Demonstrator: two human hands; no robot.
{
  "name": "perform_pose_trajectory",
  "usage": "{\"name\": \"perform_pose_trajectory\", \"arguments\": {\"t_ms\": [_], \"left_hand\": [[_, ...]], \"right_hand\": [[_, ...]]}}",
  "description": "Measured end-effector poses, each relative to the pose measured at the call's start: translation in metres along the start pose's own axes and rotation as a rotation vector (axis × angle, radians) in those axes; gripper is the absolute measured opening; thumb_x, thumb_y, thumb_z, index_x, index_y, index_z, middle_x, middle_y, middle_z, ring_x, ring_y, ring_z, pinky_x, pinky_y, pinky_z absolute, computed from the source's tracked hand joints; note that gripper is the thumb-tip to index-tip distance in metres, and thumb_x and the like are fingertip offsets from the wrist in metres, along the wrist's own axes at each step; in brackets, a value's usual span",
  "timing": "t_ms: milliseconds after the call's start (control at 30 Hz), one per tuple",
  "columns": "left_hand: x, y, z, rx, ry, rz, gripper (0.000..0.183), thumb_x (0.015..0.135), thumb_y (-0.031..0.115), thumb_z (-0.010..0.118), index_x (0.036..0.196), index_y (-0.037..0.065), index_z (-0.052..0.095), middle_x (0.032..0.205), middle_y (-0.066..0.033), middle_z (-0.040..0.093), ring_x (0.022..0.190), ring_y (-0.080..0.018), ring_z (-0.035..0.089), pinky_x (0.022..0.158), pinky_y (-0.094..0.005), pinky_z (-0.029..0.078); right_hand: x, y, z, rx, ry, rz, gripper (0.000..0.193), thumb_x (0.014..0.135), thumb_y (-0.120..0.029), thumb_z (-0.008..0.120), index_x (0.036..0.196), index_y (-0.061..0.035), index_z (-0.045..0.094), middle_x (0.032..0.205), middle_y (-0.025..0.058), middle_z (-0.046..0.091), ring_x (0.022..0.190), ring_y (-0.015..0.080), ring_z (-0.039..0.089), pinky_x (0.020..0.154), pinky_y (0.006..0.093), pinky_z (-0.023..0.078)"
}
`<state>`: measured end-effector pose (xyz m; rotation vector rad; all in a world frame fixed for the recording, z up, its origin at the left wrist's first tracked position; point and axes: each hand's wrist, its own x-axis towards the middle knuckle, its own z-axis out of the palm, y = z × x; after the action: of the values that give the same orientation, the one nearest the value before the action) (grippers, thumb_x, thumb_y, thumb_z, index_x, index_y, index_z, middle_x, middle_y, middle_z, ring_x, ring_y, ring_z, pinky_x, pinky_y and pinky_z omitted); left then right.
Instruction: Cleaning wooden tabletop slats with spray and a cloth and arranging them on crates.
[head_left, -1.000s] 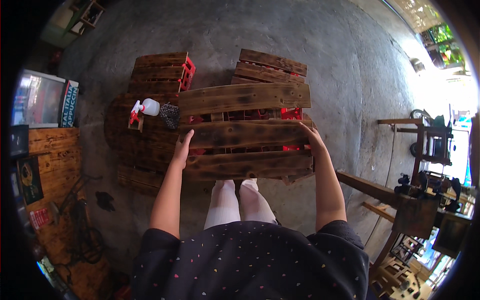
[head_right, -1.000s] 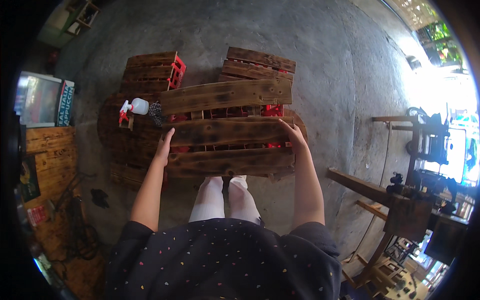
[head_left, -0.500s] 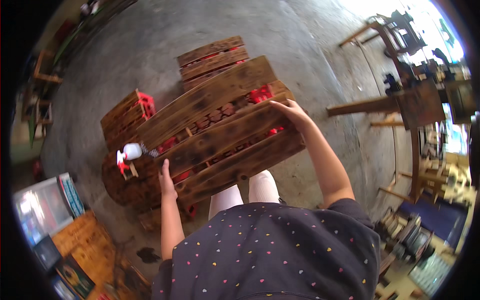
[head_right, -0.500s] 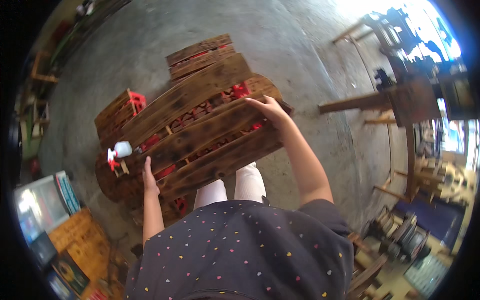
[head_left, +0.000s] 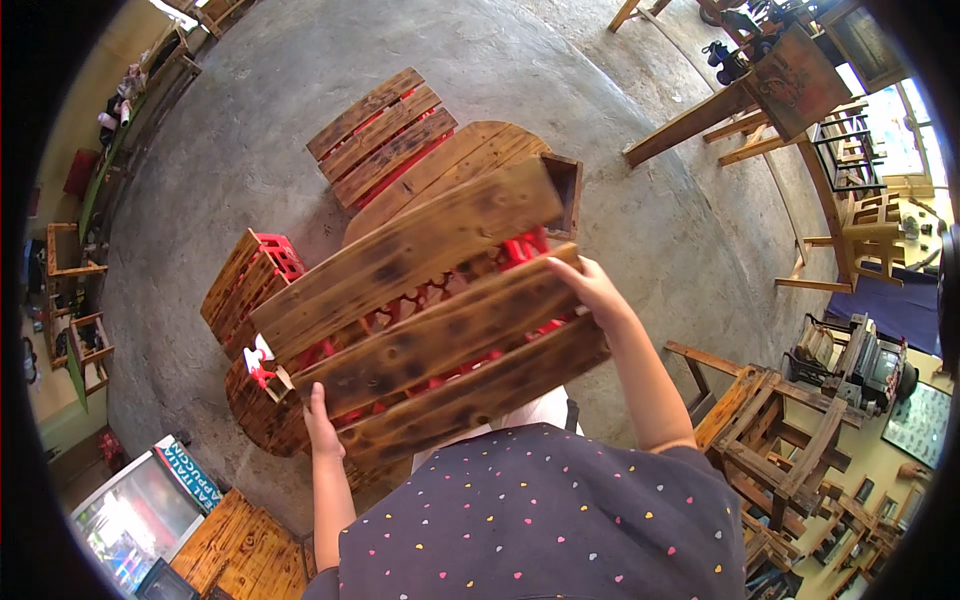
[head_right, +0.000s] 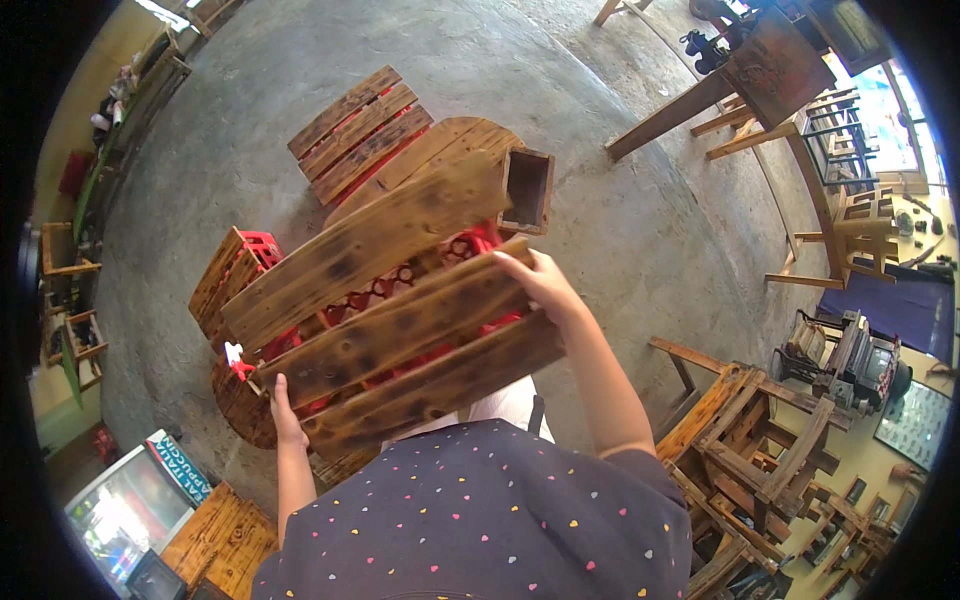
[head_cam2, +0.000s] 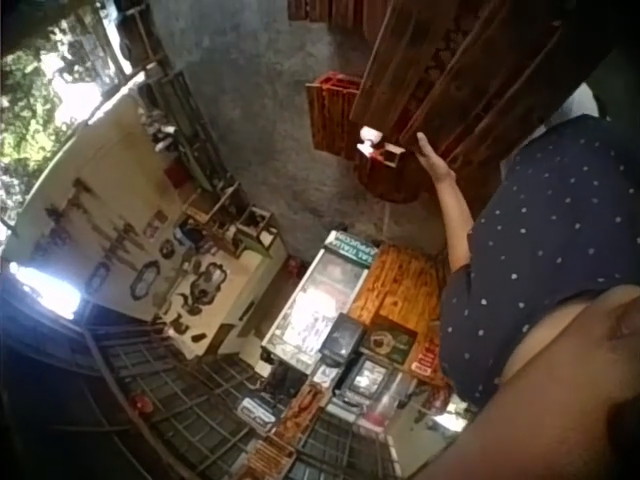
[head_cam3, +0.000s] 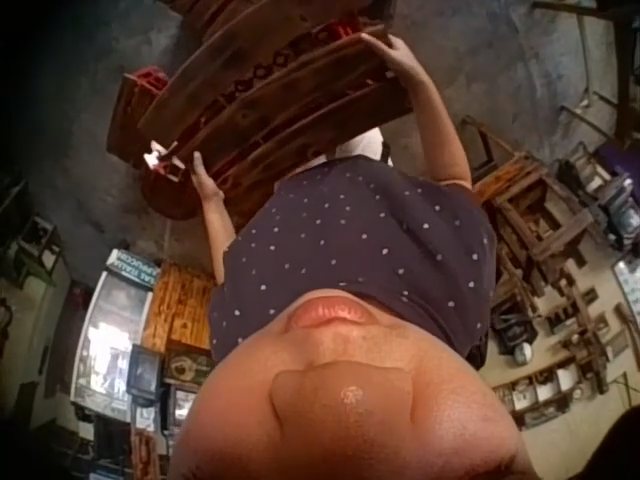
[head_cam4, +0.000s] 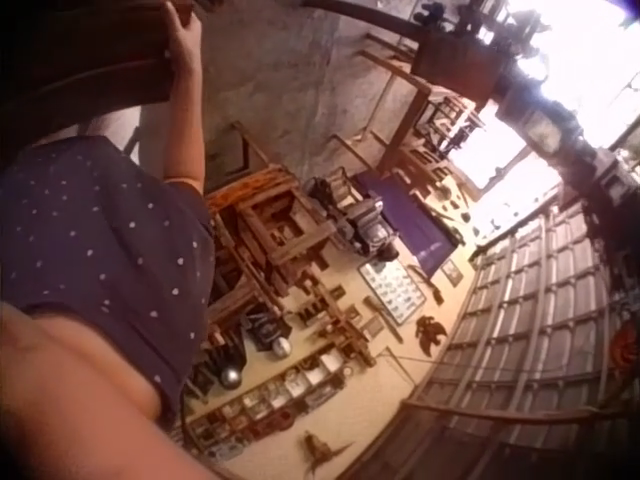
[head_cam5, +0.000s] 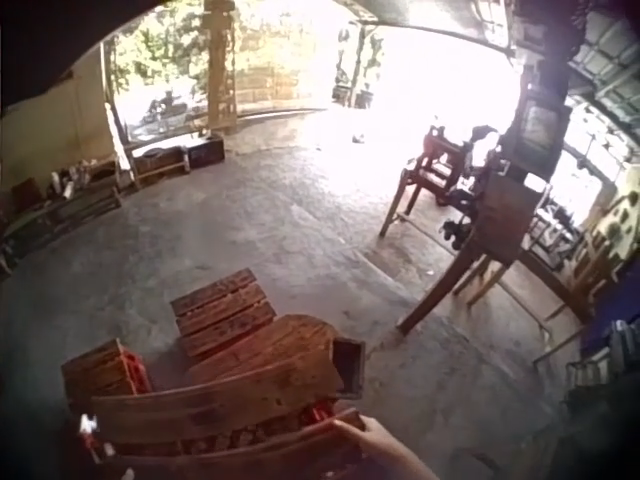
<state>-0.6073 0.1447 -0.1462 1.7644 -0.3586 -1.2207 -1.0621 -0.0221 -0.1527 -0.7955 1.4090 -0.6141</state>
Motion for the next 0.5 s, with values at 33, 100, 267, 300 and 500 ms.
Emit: {"name": "perform_pose_trajectory", "arguments": {"t_ms": [33,100,267,300,500], "left_hand": [[-0.009,-0.004,0.013,0.006,0.01,-0.023,0.056,0.098,0.036,0.06,0.139,0.001,0.046,0.138,-0.0084,0.053,0.123,-0.0197,0.052,0.106,-0.0344,0.04],[-0.033,-0.016,0.041,0.022,-0.025,-0.049,0.052,0.098,0.032,0.062,0.136,-0.001,0.048,0.133,-0.0091,0.055,0.119,-0.02,0.054,0.103,-0.0346,0.041],[-0.087,-0.07,0.114,0.005,-0.294,-0.047,0.043,0.098,0.024,0.061,0.131,-0.002,0.053,0.125,-0.0074,0.061,0.115,-0.018,0.056,0.102,-0.0324,0.041],[-0.096,-0.083,0.126,0.0,-0.371,-0.055,0.045,0.098,0.026,0.062,0.132,-0.002,0.052,0.125,-0.0083,0.061,0.114,-0.0181,0.057,0.102,-0.0332,0.042],[-0.131,-0.172,0.191,0.154,-0.598,-0.182,0.043,0.099,0.026,0.061,0.129,-0.003,0.052,0.122,-0.0103,0.062,0.111,-0.0178,0.057,0.099,-0.0335,0.044]], "right_hand": [[-0.017,0.007,-0.015,0.043,0.032,-0.034,0.05,0.093,-0.044,0.065,0.117,0.0001,0.064,0.105,0.0063,0.069,0.093,0.0136,0.062,0.082,0.0299,0.05],[-0.05,0.024,-0.053,0.083,0.168,0.045,0.047,0.097,-0.045,0.059,0.113,-0.0011,0.065,0.102,0.0055,0.069,0.092,0.0133,0.063,0.082,0.0299,0.05],[-0.148,0.073,-0.157,0.13,0.453,0.097,0.05,0.098,-0.053,0.052,0.111,-0.0069,0.067,0.107,0.0057,0.069,0.099,0.0168,0.063,0.091,0.0343,0.047],[-0.17,0.082,-0.177,0.11,0.509,0.119,0.051,0.098,-0.053,0.052,0.114,-0.0064,0.066,0.11,0.0062,0.068,0.102,0.0173,0.063,0.094,0.0347,0.046],[-0.234,0.148,-0.254,0.055,0.785,0.167,0.053,0.098,-0.053,0.052,0.105,-0.0025,0.066,0.1,0.0054,0.067,0.091,0.0163,0.062,0.087,0.0315,0.047]]}}
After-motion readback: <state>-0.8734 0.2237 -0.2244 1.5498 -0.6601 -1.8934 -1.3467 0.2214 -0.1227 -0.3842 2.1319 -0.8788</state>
